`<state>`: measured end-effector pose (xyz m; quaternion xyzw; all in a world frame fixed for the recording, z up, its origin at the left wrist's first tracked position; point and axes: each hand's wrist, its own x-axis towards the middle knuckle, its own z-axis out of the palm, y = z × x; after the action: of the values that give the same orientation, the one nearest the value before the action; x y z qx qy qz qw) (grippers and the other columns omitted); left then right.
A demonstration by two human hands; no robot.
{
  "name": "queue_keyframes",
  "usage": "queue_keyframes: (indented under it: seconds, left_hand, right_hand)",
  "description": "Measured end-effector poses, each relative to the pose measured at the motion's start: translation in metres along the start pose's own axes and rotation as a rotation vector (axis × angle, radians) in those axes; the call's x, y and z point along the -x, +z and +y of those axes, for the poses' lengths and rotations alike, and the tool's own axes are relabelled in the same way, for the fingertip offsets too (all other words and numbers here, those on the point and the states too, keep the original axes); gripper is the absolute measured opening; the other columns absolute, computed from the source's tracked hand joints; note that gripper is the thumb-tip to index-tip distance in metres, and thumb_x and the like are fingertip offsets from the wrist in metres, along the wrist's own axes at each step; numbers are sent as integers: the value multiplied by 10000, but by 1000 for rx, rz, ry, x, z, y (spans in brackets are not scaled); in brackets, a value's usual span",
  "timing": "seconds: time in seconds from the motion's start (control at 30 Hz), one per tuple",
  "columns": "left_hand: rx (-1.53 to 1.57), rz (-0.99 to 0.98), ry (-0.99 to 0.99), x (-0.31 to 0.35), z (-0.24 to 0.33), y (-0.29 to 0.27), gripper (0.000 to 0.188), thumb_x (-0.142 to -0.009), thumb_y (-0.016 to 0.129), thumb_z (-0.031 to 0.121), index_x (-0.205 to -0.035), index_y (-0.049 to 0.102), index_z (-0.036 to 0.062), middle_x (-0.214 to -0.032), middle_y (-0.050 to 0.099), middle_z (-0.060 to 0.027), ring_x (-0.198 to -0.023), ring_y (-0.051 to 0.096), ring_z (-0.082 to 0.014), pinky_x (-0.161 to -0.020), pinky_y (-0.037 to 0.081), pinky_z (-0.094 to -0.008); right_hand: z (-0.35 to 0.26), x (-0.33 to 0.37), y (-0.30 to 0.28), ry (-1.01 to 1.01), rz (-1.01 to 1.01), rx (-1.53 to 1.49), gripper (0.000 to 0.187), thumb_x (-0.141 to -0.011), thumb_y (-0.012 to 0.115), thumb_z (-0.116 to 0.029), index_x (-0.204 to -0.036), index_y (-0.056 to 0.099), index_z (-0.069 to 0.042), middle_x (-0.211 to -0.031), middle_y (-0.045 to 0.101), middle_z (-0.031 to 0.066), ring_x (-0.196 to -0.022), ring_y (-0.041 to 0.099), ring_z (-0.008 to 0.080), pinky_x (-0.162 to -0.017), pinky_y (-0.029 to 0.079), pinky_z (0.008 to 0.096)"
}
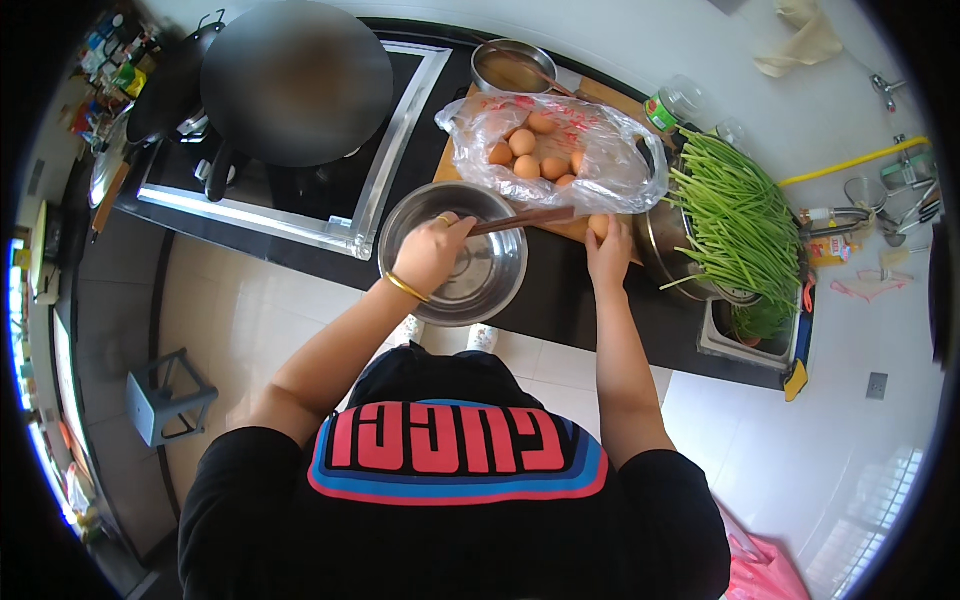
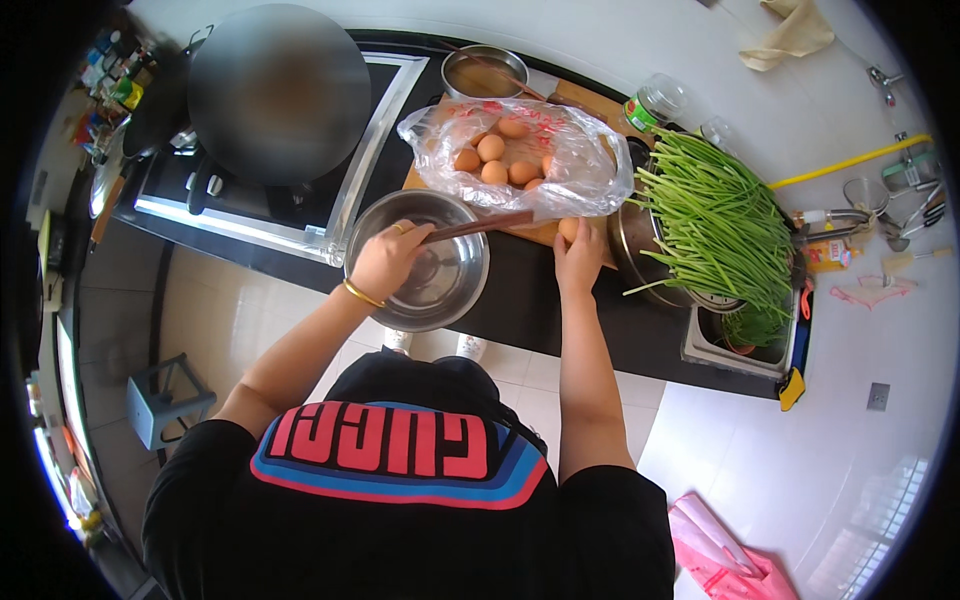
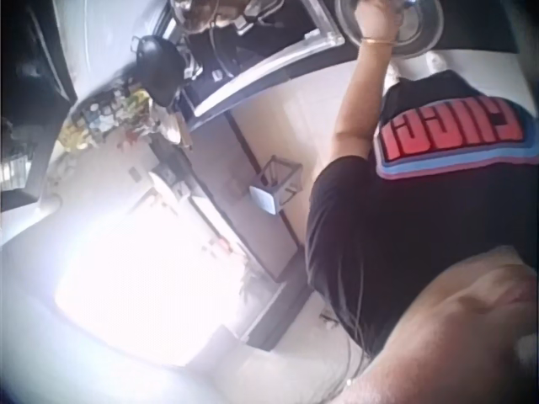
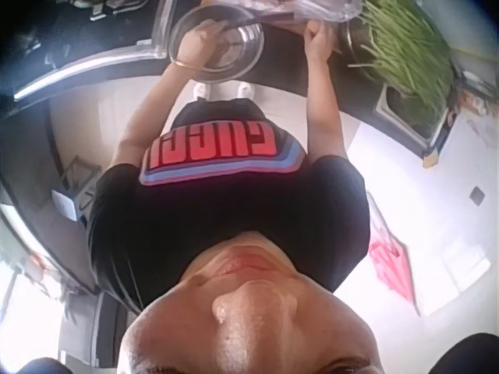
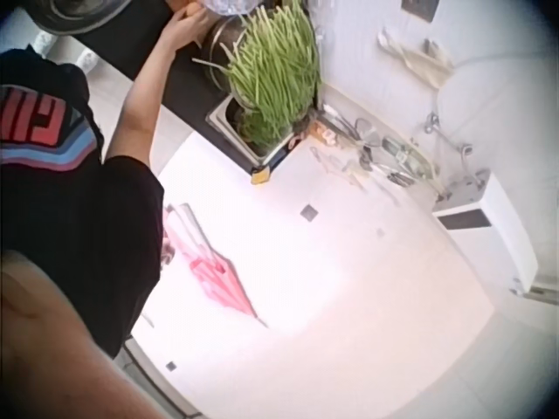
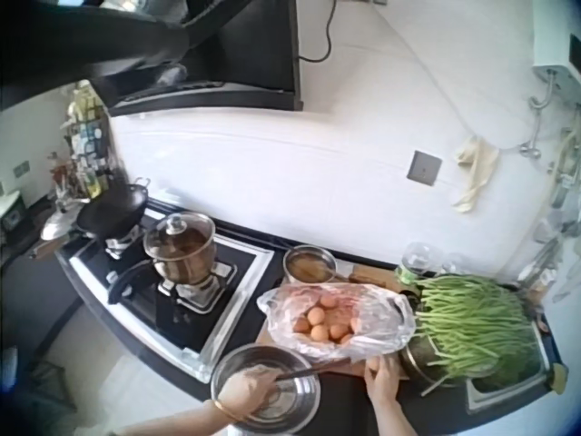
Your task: The person retrieves a bag of eggs from the refrigerator, places them on the counter, and cracks multiple eggs one by one into a metal bowl. The shells are discarded on the countertop next to the bowl.
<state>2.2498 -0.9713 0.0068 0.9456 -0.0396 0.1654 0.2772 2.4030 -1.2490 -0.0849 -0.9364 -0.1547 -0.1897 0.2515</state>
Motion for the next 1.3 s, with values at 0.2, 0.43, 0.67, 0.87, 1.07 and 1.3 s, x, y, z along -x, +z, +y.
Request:
queue_keyframes:
  seconds: [0.2, 0.43, 0.67, 0.87, 1.07, 1.3]
  left_hand:
    - [-155, -26, 53, -9, -65, -15, 316, -750, 658, 44, -1065, 651, 61, -858, 576, -104, -800, 593, -281, -713, 486, -369]
    - [-301, 27, 72, -19, -65, -7, 374, -697, 727, 118, -1065, 659, 98, -966, 567, -45, -966, 539, -233, -826, 418, -386]
    - [-25, 218, 80, 12, -44, -27, 267, -720, 702, 85, -985, 668, 65, -980, 589, -57, -950, 550, -269, -791, 426, -386]
    - [79, 164, 59, 39, -27, -19, 211, -724, 687, 25, -935, 680, 39, -906, 617, -95, -845, 584, -279, -761, 457, -375]
    - [104, 181, 76, 39, -34, -20, 216, -722, 689, 4, -937, 679, 22, -901, 619, -112, -831, 594, -286, -761, 470, -368]
    - [460, 51, 5, 20, -17, -36, 390, -724, 710, 54, -1103, 619, 23, -1018, 610, -149, -924, 603, -281, -809, 493, -349]
  right_hand:
    - [-11, -1, -4, 39, -33, 31, 549, -748, 714, -160, -1235, 496, -28, -1052, 538, 196, -1018, 506, 394, -897, 412, 442]
    - [0, -6, 1, -27, -9, -12, 534, -718, 748, -164, -1185, 534, -18, -1065, 552, 168, -1010, 545, 359, -871, 450, 412]
    - [-45, 58, -13, -30, -103, -440, 507, -720, 748, -128, -1172, 541, -23, -1064, 584, 182, -989, 567, 351, -857, 461, 381]
    - [-69, 77, 5, -121, -50, -354, 540, -703, 737, -55, -1200, 526, -44, -1096, 566, 165, -1003, 537, 358, -863, 433, 412]
    - [-64, 78, 7, -160, -96, -299, 533, -733, 725, -55, -1224, 519, -38, -1107, 558, 165, -1013, 535, 355, -874, 434, 397]
    - [-123, 41, -54, 247, -395, -1229, 456, -878, 643, -135, -1277, 463, -9, -1094, 577, 118, -933, 585, 159, -808, 490, 272]
